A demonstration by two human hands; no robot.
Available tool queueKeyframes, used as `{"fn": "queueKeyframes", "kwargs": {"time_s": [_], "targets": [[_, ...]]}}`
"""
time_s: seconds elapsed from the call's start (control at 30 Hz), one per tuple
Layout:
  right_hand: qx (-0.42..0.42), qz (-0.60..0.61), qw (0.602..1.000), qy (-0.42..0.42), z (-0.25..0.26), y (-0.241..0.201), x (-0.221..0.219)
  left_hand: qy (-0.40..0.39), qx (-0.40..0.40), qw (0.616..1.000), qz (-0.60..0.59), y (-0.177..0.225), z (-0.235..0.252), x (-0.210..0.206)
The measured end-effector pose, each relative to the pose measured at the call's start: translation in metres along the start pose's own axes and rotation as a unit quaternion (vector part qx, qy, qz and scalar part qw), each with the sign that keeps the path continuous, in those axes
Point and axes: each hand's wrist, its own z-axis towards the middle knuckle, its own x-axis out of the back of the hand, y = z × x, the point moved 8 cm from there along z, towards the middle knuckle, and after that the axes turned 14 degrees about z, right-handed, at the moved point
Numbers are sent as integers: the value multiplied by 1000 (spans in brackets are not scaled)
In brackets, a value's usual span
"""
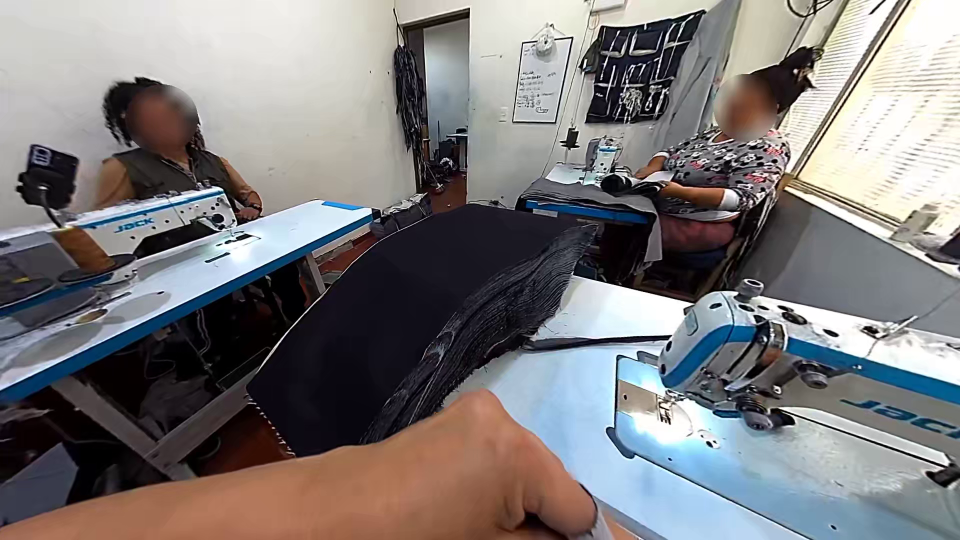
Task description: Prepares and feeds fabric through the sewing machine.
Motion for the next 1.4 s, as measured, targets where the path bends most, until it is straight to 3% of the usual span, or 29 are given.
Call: {"fn": "queueKeyframes", "kwargs": {"time_s": [0.03,0.1,0.17,0.3,0.53,0.73,0.97,1.4], "targets": [[87,35,995,42,-4,9,20,-7,15,1000,11,-4,-1,2],[156,93,982,59,-12,2,47,-27,44,998,23,-14,-1,1],[156,132,976,75,-22,-18,56,-64,77,995,23,-23,1,-4],[127,96,982,103,-36,-33,52,-133,141,981,14,-29,8,-13],[135,74,971,185,-43,-31,57,-139,243,960,27,-26,14,-15],[146,48,966,209,-48,-38,57,-107,233,965,58,-28,17,-15],[134,30,966,219,-51,-35,56,-175,272,946,40,-32,17,-24],[86,90,970,208,-47,-22,56,-170,213,960,60,-33,12,-31]]}}
